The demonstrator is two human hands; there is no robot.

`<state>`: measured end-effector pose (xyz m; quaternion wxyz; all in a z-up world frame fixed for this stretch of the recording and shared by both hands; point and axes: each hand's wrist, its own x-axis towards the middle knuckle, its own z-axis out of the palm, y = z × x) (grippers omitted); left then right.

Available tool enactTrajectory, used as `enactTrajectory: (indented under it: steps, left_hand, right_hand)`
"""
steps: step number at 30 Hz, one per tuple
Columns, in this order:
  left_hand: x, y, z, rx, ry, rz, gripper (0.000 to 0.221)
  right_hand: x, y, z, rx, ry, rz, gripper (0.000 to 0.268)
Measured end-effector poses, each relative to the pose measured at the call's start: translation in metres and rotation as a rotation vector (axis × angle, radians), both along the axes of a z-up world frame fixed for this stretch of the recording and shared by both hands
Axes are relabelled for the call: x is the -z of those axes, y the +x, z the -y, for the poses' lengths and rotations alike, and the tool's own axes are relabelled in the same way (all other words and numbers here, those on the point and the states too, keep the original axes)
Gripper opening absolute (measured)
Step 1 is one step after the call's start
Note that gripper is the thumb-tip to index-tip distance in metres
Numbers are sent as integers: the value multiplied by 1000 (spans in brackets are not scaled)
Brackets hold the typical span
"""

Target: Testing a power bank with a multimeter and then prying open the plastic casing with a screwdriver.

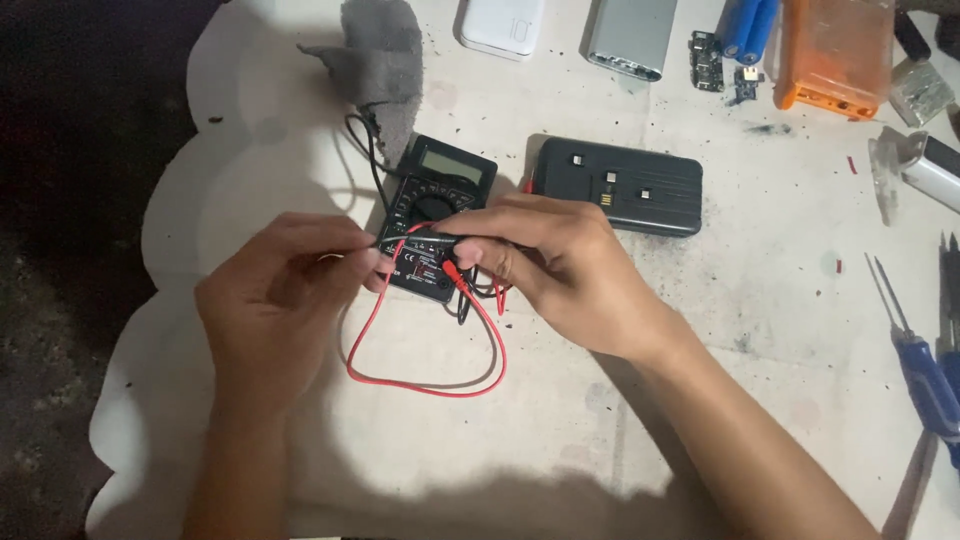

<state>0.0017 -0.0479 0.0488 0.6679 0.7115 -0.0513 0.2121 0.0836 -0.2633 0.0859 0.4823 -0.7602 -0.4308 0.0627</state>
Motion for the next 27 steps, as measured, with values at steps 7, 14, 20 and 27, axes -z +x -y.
enactTrajectory:
  steps: [7, 14, 20, 27]
  left_hand:
    - [9, -2, -5, -22, 29, -11, 14]
    - [5, 2, -7, -177, 485, 86, 10]
    - [32, 5, -30, -400, 741, 89, 3]
    - [47, 9, -35, -502, 912, 0, 12]
  right_hand:
    - [-1, 5, -16, -78, 24, 179, 29]
    - [5, 20, -44, 35, -153, 596, 14]
    - [6, 13, -42, 136, -173, 655, 24]
    - [-32, -23, 60, 226, -259, 372, 17]
